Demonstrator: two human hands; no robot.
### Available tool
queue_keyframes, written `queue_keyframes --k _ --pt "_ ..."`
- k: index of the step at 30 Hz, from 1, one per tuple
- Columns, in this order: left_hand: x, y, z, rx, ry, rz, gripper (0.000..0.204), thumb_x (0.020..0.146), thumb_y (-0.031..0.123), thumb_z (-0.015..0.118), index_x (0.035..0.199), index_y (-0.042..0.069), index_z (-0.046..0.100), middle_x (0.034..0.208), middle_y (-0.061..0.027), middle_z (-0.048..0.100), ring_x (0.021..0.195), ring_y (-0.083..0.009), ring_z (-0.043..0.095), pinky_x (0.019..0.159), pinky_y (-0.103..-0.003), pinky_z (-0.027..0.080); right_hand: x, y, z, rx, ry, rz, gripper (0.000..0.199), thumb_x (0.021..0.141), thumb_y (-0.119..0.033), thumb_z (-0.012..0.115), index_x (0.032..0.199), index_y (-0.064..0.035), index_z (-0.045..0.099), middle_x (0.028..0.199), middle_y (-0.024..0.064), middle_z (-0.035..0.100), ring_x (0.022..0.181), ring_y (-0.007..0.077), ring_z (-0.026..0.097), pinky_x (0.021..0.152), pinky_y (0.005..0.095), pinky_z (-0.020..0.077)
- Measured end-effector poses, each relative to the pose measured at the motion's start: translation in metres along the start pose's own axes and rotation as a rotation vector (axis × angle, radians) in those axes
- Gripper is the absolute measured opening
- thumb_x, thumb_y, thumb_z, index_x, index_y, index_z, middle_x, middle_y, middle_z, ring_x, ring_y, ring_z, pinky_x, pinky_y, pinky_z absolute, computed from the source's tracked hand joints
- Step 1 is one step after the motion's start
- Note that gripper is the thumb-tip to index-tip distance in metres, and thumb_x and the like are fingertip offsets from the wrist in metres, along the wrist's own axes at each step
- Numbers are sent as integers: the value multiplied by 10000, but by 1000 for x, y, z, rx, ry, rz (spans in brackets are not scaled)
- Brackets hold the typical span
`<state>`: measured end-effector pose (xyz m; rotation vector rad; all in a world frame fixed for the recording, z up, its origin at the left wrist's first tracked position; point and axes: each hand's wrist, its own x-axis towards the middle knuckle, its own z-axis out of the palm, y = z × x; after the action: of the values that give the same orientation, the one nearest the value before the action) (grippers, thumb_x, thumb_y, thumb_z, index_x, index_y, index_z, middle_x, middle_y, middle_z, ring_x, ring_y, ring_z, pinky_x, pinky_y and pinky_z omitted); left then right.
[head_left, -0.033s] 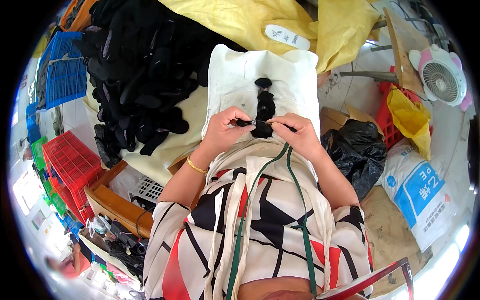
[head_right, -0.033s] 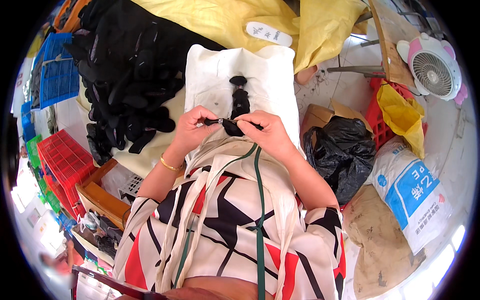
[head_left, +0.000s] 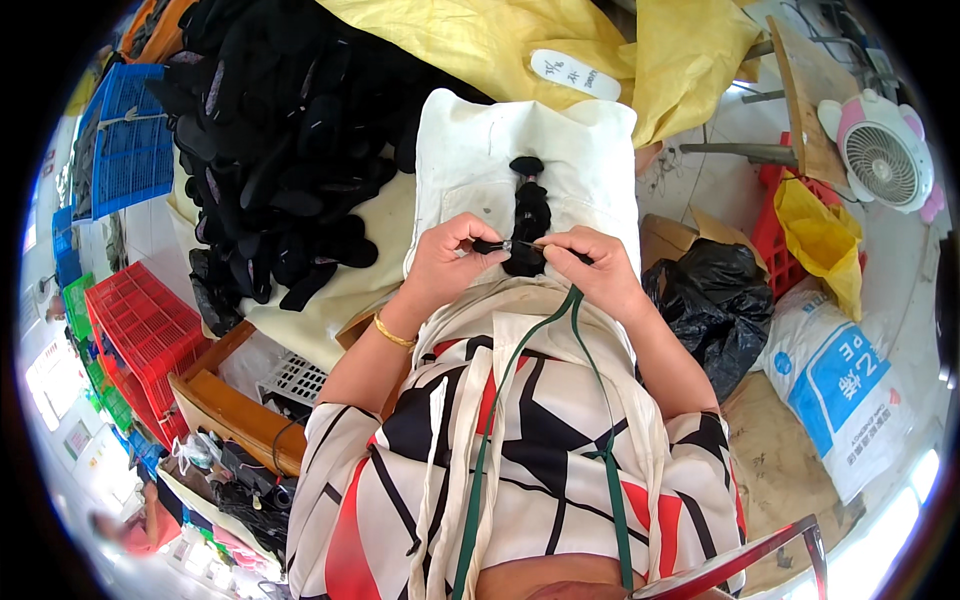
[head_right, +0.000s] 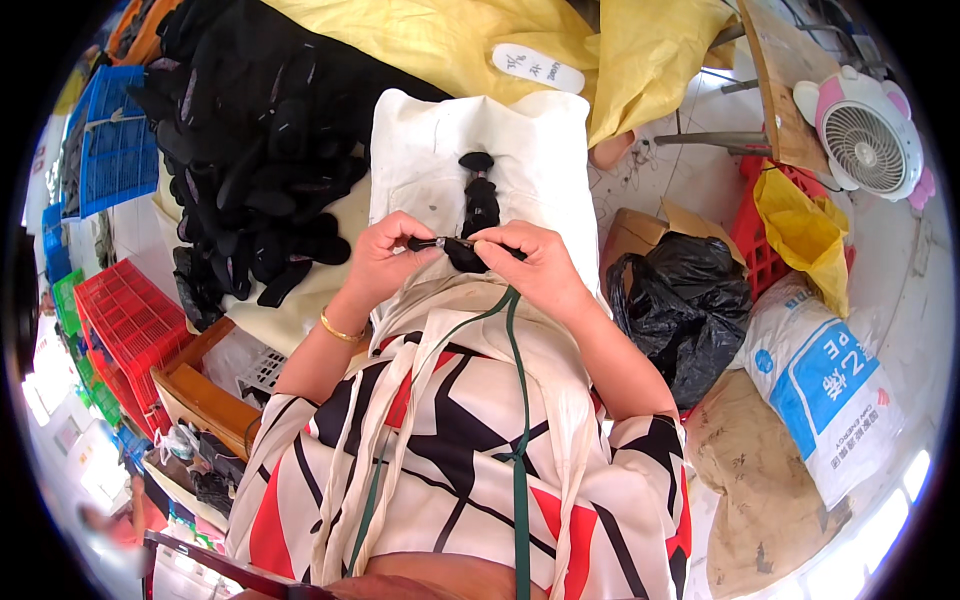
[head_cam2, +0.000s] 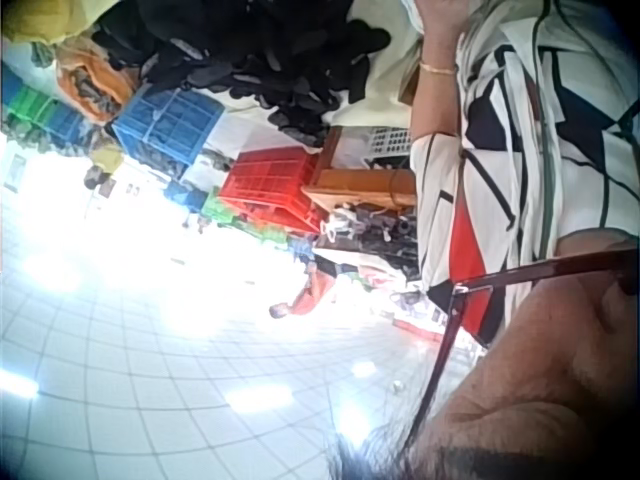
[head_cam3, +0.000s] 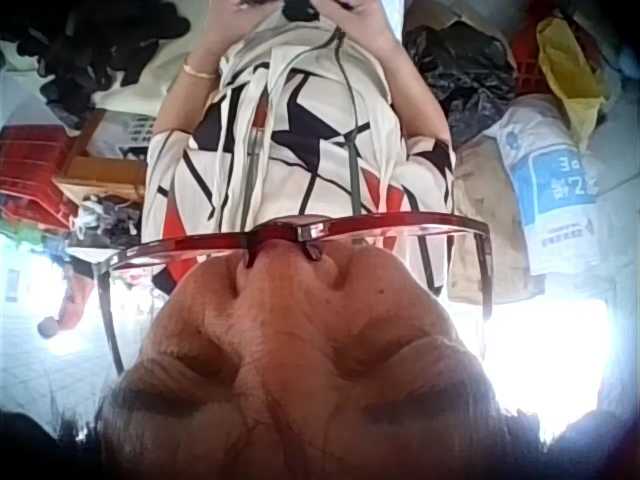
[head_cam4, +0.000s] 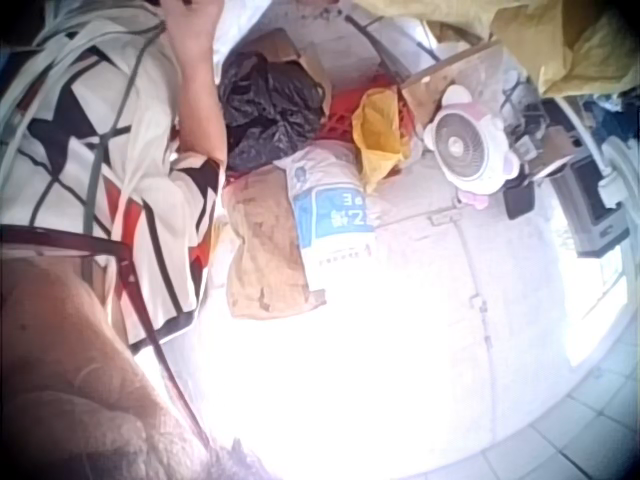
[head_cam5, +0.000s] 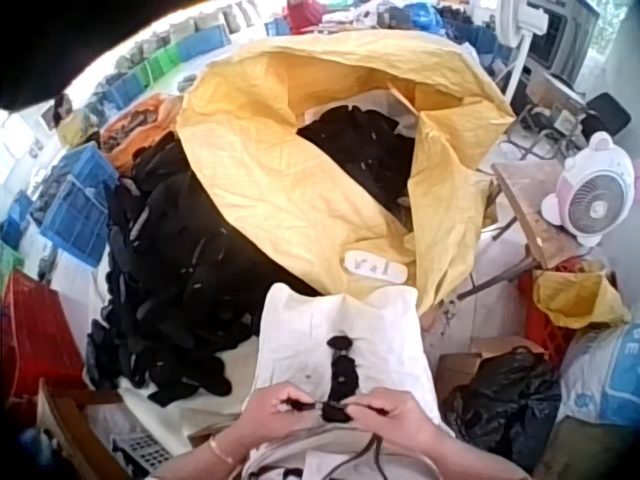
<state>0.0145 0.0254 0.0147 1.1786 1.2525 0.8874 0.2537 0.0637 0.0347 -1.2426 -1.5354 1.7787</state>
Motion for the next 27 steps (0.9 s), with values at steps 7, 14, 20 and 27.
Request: queue_keyframes --k 7,14,20,27 --pt "0 0 -1 45 51 -84 159 805 16 777 904 43 655 840 21 643 728 -36 535 650 -210 447 -6 -15 -10 -39 -321 -115 241 873 -149 714 1078 -22 711 835 66 641 786 177 608 726 292 476" --pt "0 10 8 75 2 -108 148 803 21 768 905 27 661 821 -2 667 721 -46 566 660 -215 477 6 -19 15 -590 119 -329 166 786 -201 762 906 -111 690 810 44 613 760 237 631 618 360 513" --pt "-5 6 11 70 -29 -90 151 809 20 756 918 -6 654 839 -44 673 713 -71 573 647 -238 494 20 -14 27 -789 90 -719 108 776 -146 732 803 -104 636 745 38 536 680 232 559 557 323 485" --pt "2 8 13 22 6 -100 160 836 23 708 993 12 683 853 -68 670 741 -116 606 677 -259 496 17 -31 20 508 -91 112 176 1059 -219 472 970 -88 548 880 10 655 668 87 576 568 235 455"
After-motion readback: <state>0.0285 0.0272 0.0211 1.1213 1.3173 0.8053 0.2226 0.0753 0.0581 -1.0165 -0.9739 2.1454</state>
